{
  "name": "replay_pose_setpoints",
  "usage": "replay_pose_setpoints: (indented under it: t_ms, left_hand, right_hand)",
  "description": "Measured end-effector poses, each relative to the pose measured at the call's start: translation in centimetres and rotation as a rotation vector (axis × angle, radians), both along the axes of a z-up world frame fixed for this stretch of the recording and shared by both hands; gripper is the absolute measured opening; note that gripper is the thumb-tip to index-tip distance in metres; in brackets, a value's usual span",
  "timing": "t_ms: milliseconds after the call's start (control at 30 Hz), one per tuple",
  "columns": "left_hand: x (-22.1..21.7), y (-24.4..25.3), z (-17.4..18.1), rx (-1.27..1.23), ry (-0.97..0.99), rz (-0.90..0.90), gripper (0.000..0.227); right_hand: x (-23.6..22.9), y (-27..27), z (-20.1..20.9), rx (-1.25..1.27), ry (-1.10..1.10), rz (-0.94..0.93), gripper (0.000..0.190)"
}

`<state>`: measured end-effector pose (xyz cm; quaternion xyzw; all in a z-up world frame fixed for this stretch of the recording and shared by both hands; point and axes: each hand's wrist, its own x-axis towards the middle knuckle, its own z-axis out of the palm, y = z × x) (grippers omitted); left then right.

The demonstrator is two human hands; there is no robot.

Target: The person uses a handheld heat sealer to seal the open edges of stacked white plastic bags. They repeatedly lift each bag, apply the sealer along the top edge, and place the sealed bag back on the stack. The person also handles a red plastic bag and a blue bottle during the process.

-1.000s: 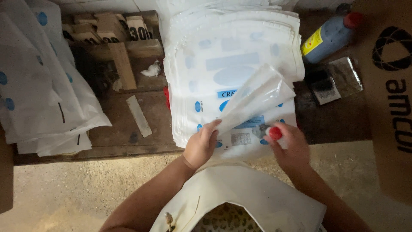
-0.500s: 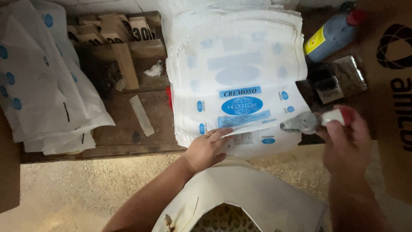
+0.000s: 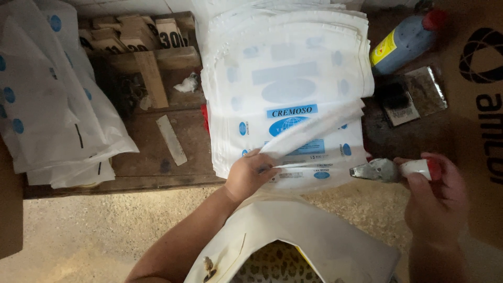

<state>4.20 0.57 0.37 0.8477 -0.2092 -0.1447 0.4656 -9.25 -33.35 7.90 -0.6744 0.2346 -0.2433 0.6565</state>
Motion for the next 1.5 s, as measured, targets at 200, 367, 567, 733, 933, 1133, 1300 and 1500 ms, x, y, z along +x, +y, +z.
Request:
replay_pose_setpoints:
  t_ms: [200, 367, 567, 733, 933, 1133, 1300, 1500]
  left_hand:
    - [-0.1, 0.5, 0.0, -0.044, 0.164, 0.102, 0.018]
    - [-1.0, 0.6, -0.2, 0.014, 0.108, 0.091, 0.018]
    - [-1.2, 0.8, 1.7, 0.120, -0.359, -0.261, 0.029]
    - [-0.7, 0.8, 1.8, 0.248, -0.384, -0.461, 0.059]
    - [-1.0, 0.8, 0.1, 0.291, -0.367, -0.380, 0.035]
    - [-0.5, 1.0, -2.9, 0.187, -0.270, -0.138, 0.019]
    - [-0.9, 1.1, -1.9, 0.071, -0.042, 0.090, 0.022]
    - [-1.2, 1.8, -3.0, 0.214, -0.154, -0.135, 0.025]
  right_hand:
    - [0.3, 1.4, 0.6, -0.386, 0.196, 0.208, 0.048]
    - [3.6, 5.4, -2.8, -0.829, 0.288, 0.329, 0.041]
    - [6.1, 4.7, -7.2, -0.965, -0.045, 0.468, 0.038]
    - [7.0, 3.2, -2.2, -0.532, 0.069, 0.342, 0.046]
    - [4.3, 1.1, 1.2, -0.494, 0.013, 0.188, 0.041]
    - [1.3, 1.3, 1.1, -0.464, 0.138, 0.299, 0.047]
    - [2.3, 5.0, -3.9, -0.771, 0.020, 0.440, 0.043]
    - [5.3, 6.8, -5.1, -0.765, 0.290, 0.518, 0.045]
